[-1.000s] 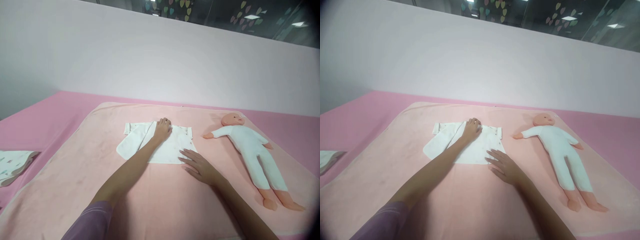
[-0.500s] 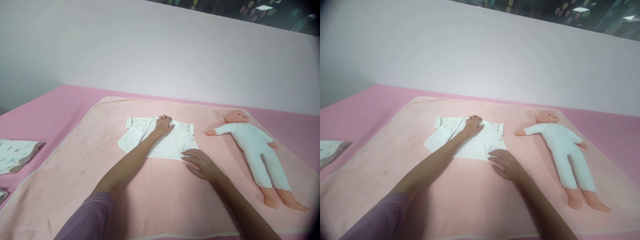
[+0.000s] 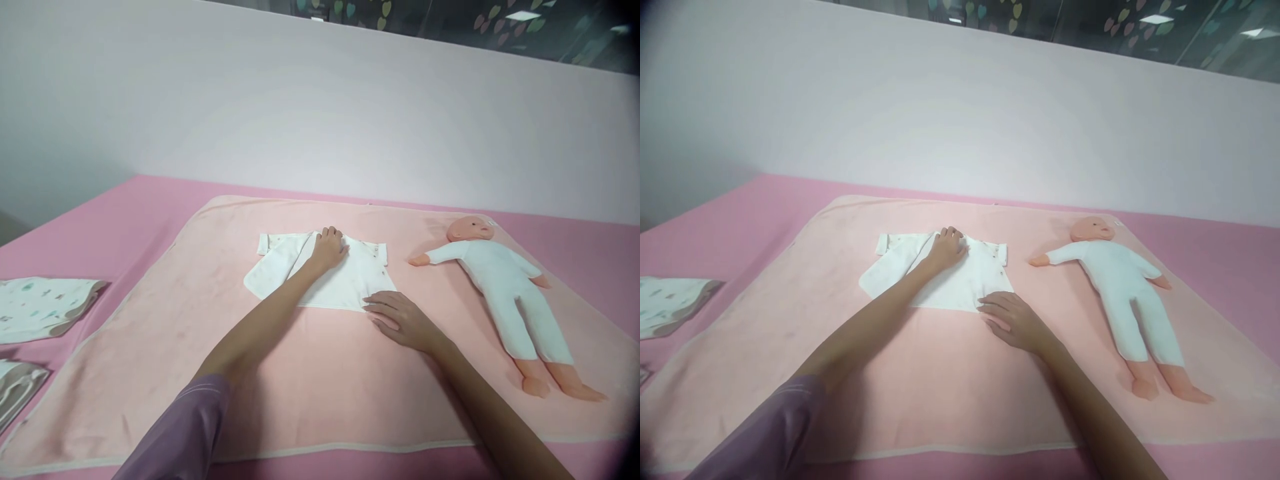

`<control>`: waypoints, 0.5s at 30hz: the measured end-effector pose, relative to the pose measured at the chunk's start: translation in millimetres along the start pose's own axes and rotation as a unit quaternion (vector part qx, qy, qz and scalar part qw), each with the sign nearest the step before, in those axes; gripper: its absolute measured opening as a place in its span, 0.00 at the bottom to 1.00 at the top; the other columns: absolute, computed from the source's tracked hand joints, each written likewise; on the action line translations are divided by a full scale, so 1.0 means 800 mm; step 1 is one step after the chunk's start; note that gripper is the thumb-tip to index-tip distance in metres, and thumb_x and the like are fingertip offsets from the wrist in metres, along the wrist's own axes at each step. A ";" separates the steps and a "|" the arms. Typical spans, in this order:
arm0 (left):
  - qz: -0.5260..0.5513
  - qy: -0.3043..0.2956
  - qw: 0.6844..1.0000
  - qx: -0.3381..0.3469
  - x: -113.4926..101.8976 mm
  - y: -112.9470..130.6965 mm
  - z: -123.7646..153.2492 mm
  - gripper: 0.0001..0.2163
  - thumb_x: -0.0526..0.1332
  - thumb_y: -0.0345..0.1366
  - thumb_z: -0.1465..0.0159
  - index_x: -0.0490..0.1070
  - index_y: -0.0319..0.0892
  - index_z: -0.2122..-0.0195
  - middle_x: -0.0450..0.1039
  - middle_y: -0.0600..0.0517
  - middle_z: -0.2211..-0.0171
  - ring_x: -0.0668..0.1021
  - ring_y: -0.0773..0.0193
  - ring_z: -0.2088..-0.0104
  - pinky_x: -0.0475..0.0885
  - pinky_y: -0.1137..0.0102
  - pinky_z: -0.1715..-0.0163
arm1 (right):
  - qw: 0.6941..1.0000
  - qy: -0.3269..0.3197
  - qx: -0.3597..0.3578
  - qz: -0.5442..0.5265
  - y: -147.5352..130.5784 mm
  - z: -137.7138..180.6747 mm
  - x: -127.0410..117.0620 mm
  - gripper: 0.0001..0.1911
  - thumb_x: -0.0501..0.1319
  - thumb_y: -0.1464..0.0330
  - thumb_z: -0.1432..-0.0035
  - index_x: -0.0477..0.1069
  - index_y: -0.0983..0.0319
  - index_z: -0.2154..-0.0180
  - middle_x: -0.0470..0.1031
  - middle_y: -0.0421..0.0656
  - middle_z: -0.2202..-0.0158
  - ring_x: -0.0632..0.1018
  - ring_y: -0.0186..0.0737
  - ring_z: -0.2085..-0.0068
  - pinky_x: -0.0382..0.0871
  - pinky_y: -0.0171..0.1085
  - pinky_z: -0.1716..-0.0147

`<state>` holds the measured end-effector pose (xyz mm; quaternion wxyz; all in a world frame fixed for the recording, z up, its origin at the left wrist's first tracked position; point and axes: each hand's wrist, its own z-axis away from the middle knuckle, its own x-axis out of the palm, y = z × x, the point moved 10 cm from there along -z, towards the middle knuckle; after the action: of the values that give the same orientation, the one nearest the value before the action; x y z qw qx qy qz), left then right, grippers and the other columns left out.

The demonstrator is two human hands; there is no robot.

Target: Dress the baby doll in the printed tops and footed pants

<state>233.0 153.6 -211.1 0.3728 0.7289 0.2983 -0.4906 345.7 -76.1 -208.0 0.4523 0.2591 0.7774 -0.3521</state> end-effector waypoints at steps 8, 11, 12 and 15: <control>0.059 -0.191 0.967 0.155 0.048 0.088 0.058 0.37 0.46 0.56 0.23 0.46 0.38 0.20 0.39 0.42 0.18 0.45 0.49 0.19 0.45 0.54 0.22 | 0.998 -0.059 0.006 -0.022 -0.011 0.000 0.013 0.29 0.54 0.65 0.21 0.58 0.50 0.23 0.67 0.41 0.27 0.65 0.45 0.24 0.63 0.56 0.25; 0.064 -0.212 0.965 0.140 0.053 0.080 0.071 0.43 0.48 0.62 0.25 0.41 0.41 0.18 0.32 0.45 0.18 0.40 0.46 0.18 0.42 0.50 0.21 | 0.997 -0.069 0.002 -0.027 -0.026 0.004 0.012 0.29 0.54 0.64 0.21 0.58 0.47 0.24 0.71 0.39 0.29 0.70 0.46 0.27 0.59 0.60 0.23; 0.062 -0.215 0.964 0.144 0.051 0.079 0.077 0.46 0.52 0.65 0.28 0.41 0.43 0.18 0.32 0.45 0.18 0.40 0.45 0.19 0.43 0.49 0.21 | 0.997 -0.068 0.003 -0.021 -0.028 0.009 0.006 0.30 0.55 0.63 0.22 0.57 0.45 0.24 0.72 0.39 0.30 0.71 0.47 0.28 0.58 0.61 0.23; 0.061 -0.209 0.958 0.186 0.038 0.085 0.107 0.49 0.58 0.67 0.32 0.43 0.48 0.18 0.33 0.46 0.18 0.42 0.44 0.19 0.42 0.49 0.21 | 1.000 -0.017 0.025 0.004 -0.006 0.040 -0.047 0.35 0.61 0.57 0.26 0.55 0.42 0.23 0.71 0.39 0.29 0.71 0.53 0.28 0.59 0.61 0.24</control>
<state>255.6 46.6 -243.1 0.3144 0.6832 0.0717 -0.6552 375.8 -107.1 -183.9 0.4603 0.2672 0.7593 -0.3744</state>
